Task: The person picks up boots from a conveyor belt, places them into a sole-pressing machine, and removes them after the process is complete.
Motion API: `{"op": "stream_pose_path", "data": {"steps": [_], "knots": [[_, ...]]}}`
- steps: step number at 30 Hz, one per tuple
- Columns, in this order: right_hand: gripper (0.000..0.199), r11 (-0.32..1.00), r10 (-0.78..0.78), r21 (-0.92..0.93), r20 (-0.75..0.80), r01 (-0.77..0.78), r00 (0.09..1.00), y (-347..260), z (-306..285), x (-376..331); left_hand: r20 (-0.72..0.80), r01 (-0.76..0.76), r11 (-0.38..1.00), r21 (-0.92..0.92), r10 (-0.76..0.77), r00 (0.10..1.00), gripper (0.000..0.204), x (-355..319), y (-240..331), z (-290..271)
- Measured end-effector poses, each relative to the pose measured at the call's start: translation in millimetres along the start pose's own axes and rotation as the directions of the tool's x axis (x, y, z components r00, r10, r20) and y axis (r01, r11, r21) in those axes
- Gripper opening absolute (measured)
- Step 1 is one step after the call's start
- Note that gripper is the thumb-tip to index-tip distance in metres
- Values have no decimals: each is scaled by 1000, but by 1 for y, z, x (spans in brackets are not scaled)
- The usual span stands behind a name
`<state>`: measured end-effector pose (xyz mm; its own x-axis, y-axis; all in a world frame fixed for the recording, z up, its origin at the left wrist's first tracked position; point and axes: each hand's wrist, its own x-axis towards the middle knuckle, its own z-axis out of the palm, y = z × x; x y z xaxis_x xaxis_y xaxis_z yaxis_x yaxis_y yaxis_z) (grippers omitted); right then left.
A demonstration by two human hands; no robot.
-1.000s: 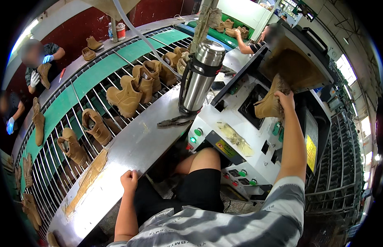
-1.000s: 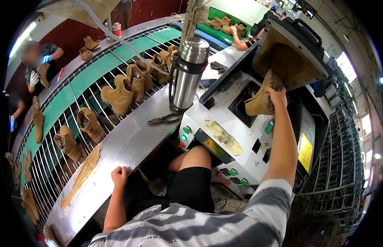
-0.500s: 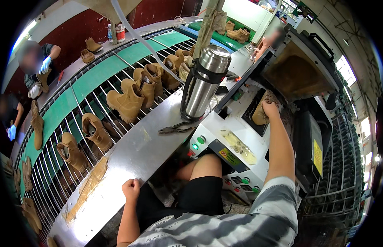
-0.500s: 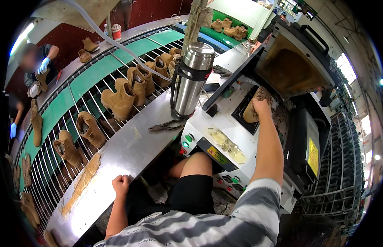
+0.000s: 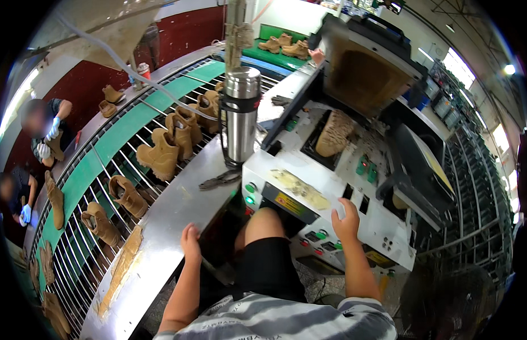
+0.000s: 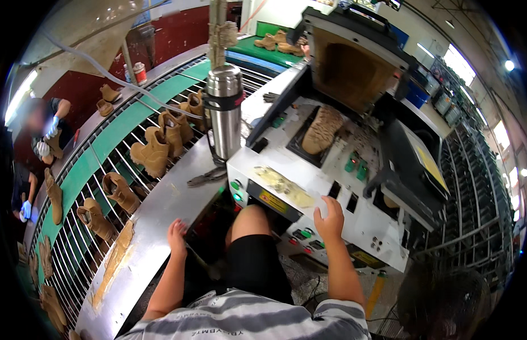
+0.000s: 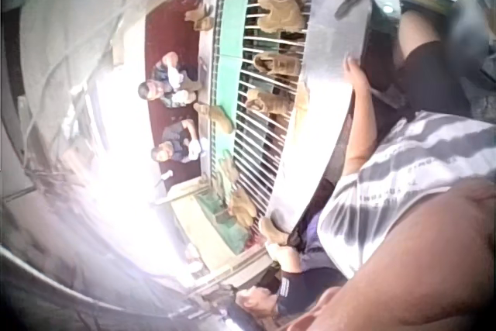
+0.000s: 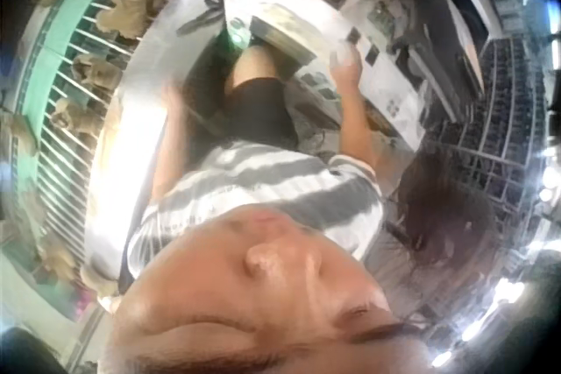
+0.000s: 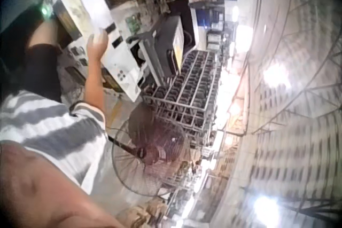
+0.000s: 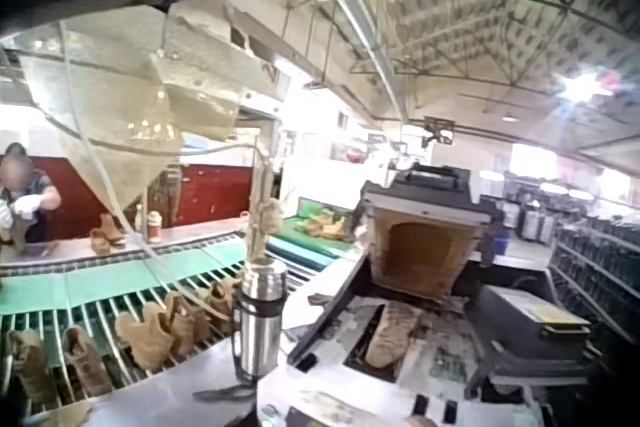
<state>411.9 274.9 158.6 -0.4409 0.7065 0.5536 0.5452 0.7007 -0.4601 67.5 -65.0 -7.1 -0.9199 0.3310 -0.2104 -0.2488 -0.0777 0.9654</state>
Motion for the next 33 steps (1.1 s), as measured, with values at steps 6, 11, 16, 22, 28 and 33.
{"op": "stream_pose_path", "data": {"steps": [6,11,16,22,28,33], "knots": [[42,999,47,17,11,-47,999,18,-47,-31,457,279,882,-380,-84,886,62,-2,38,197],[41,999,15,29,113,-18,993,23,-42,-20,384,276,876,-395,-115,916,51,-1,35,226],[41,997,72,-3,69,-72,995,23,-31,-23,241,64,998,-20,-57,969,37,45,20,137],[42,998,55,30,-10,-54,998,25,-28,-29,-16,-290,838,463,336,942,33,101,11,35],[39,999,33,-34,-42,-35,999,24,-29,-31,20,-375,686,624,465,885,26,71,18,40],[38,997,33,-66,-88,-39,996,22,-25,-32,27,-350,670,655,442,897,25,73,20,36]]}}
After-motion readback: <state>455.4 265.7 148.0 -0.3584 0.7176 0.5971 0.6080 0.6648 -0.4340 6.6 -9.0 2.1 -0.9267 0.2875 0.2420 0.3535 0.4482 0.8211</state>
